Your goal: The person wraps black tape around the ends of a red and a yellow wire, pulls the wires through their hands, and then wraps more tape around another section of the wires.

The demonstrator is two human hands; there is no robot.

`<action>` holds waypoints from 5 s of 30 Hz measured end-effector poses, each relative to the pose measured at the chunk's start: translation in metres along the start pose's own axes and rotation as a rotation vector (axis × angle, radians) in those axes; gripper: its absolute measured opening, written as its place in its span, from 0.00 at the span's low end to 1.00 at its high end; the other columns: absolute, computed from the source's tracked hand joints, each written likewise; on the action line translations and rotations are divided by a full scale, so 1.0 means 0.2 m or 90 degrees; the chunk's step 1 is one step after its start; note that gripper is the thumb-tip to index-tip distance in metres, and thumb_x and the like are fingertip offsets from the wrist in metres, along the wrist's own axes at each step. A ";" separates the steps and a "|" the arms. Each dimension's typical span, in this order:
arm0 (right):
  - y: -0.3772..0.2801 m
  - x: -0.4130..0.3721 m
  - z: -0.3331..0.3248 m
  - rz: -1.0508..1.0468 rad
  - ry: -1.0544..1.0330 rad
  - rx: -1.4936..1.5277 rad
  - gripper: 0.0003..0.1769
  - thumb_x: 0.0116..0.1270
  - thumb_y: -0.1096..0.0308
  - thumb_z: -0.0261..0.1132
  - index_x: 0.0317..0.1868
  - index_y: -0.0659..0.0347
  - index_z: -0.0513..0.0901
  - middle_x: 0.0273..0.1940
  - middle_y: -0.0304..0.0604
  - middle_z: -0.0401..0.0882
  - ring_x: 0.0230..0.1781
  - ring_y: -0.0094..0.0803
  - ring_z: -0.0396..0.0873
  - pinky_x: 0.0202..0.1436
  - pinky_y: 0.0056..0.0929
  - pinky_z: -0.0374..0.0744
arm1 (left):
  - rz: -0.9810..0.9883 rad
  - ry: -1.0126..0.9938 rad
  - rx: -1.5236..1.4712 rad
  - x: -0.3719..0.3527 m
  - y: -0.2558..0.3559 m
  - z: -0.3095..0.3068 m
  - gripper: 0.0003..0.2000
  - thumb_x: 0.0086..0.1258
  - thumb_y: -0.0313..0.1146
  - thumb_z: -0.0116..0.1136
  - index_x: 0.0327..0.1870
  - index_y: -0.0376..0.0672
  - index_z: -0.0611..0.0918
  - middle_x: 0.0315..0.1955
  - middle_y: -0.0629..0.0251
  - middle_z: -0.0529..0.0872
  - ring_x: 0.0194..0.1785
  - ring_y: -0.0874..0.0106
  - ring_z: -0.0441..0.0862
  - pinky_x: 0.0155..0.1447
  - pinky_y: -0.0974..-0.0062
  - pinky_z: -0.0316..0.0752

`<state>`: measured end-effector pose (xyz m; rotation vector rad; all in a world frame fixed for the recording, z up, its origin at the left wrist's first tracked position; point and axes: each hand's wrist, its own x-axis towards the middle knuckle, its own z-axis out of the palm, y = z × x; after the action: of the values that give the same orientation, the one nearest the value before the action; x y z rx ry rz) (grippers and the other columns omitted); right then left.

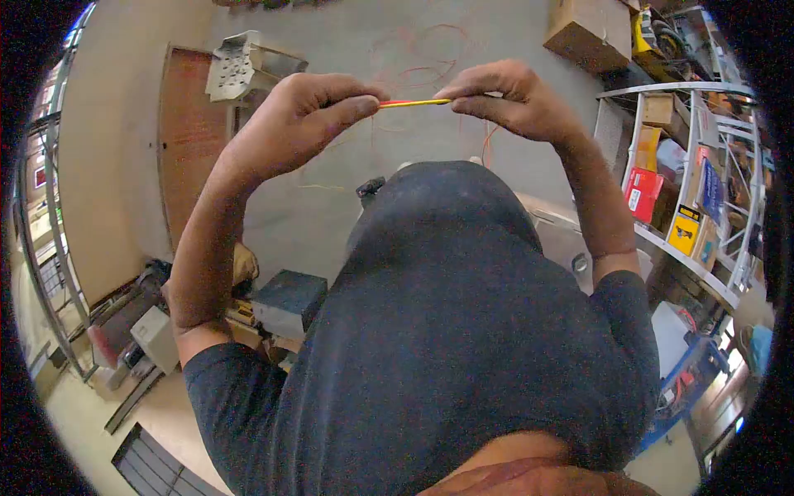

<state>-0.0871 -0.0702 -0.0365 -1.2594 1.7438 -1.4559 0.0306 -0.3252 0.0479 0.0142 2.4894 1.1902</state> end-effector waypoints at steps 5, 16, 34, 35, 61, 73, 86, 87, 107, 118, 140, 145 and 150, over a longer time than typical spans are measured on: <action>-0.06 0.09 -0.08 0.091 0.005 0.002 0.12 0.68 0.67 0.66 0.47 0.65 0.85 0.39 0.40 0.86 0.40 0.23 0.80 0.48 0.25 0.78 | 0.157 0.057 0.047 0.01 -0.08 -0.02 0.11 0.71 0.36 0.59 0.44 0.38 0.84 0.33 0.63 0.85 0.38 0.73 0.80 0.47 0.74 0.74; -0.32 0.31 -0.33 0.051 0.086 0.089 0.17 0.73 0.61 0.61 0.49 0.69 0.83 0.37 0.41 0.82 0.36 0.27 0.77 0.44 0.27 0.75 | 0.384 0.362 0.233 0.20 0.02 -0.49 0.10 0.74 0.33 0.55 0.50 0.43 0.85 0.43 0.64 0.88 0.45 0.77 0.83 0.48 0.76 0.78; -0.54 0.27 -0.34 0.034 0.159 -0.175 0.12 0.70 0.62 0.64 0.37 0.64 0.86 0.21 0.30 0.73 0.24 0.17 0.68 0.28 0.21 0.67 | 0.284 0.269 0.159 0.30 0.29 -0.25 0.11 0.74 0.37 0.55 0.46 0.40 0.85 0.34 0.62 0.87 0.38 0.75 0.82 0.47 0.77 0.76; -0.56 0.24 -0.37 0.033 0.171 -0.213 0.12 0.70 0.63 0.64 0.36 0.64 0.86 0.21 0.30 0.73 0.24 0.17 0.69 0.28 0.21 0.67 | 0.283 0.276 0.164 0.31 0.30 -0.23 0.11 0.74 0.37 0.55 0.46 0.40 0.85 0.34 0.62 0.87 0.38 0.75 0.82 0.47 0.77 0.76; 0.52 -1.51 -0.30 0.280 0.573 -0.277 0.19 0.67 0.57 0.63 0.51 0.60 0.82 0.42 0.43 0.86 0.41 0.34 0.82 0.48 0.33 0.78 | 0.064 -0.028 0.003 0.70 0.30 0.98 0.14 0.71 0.38 0.55 0.41 0.34 0.85 0.26 0.73 0.77 0.31 0.82 0.70 0.38 0.82 0.66; 0.68 -2.32 0.85 0.867 0.651 -0.512 0.19 0.58 0.63 0.69 0.48 0.61 0.81 0.52 0.50 0.78 0.51 0.48 0.78 0.56 0.41 0.76 | 0.194 -0.028 -0.010 0.81 0.33 1.25 0.14 0.72 0.38 0.54 0.43 0.37 0.86 0.24 0.67 0.81 0.29 0.79 0.72 0.37 0.78 0.70; 0.20 -1.36 0.37 0.218 0.515 0.102 0.13 0.70 0.69 0.60 0.51 0.66 0.79 0.46 0.41 0.80 0.50 0.26 0.74 0.60 0.28 0.70 | 0.132 -0.089 -0.119 0.62 0.39 1.20 0.15 0.70 0.36 0.51 0.46 0.34 0.84 0.25 0.63 0.81 0.32 0.77 0.74 0.41 0.77 0.71; 0.17 -1.31 0.35 0.213 0.505 0.100 0.13 0.70 0.69 0.60 0.51 0.66 0.79 0.46 0.41 0.80 0.50 0.26 0.74 0.60 0.28 0.70 | 0.106 -0.112 -0.168 0.61 0.40 1.19 0.15 0.69 0.34 0.50 0.46 0.33 0.84 0.23 0.65 0.78 0.30 0.78 0.72 0.38 0.78 0.69; 0.04 -1.10 0.13 0.178 0.448 0.022 0.10 0.69 0.68 0.60 0.45 0.65 0.79 0.39 0.37 0.79 0.45 0.23 0.74 0.55 0.26 0.70 | 0.216 0.089 -0.240 0.56 0.36 1.15 0.09 0.65 0.27 0.46 0.39 0.33 0.77 0.28 0.59 0.82 0.33 0.72 0.79 0.41 0.73 0.74; 0.06 -1.14 0.09 0.214 0.459 0.040 0.11 0.70 0.65 0.61 0.44 0.64 0.81 0.36 0.36 0.79 0.42 0.23 0.74 0.52 0.26 0.71 | 0.188 0.123 -0.160 0.61 0.38 1.22 0.12 0.67 0.36 0.60 0.37 0.35 0.78 0.27 0.59 0.84 0.31 0.73 0.81 0.39 0.72 0.76; 0.24 -0.94 -0.37 0.306 0.194 -0.278 0.17 0.67 0.60 0.62 0.51 0.62 0.81 0.41 0.46 0.84 0.42 0.35 0.82 0.46 0.31 0.79 | 0.303 0.047 0.019 0.58 0.44 1.21 0.07 0.70 0.33 0.59 0.37 0.38 0.79 0.24 0.62 0.83 0.27 0.75 0.78 0.34 0.76 0.74; 0.24 -0.84 -0.33 0.427 -0.064 -0.217 0.31 0.58 0.49 0.64 0.51 0.69 0.80 0.42 0.53 0.83 0.44 0.36 0.82 0.43 0.30 0.77 | 0.306 0.025 -0.011 0.57 0.41 1.27 0.08 0.69 0.34 0.60 0.38 0.37 0.79 0.26 0.58 0.84 0.29 0.72 0.82 0.35 0.72 0.76; 0.29 -0.82 -0.28 0.415 0.050 -0.166 0.28 0.55 0.52 0.66 0.48 0.68 0.83 0.40 0.49 0.86 0.39 0.38 0.82 0.46 0.34 0.78 | 0.368 0.017 0.012 0.56 0.39 1.33 0.07 0.68 0.32 0.61 0.37 0.38 0.79 0.28 0.54 0.86 0.30 0.66 0.84 0.35 0.69 0.77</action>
<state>-0.0836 0.1001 -0.1030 -0.6397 2.1733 -0.9268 0.0053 -0.0575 -0.0830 0.7723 2.6004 1.3760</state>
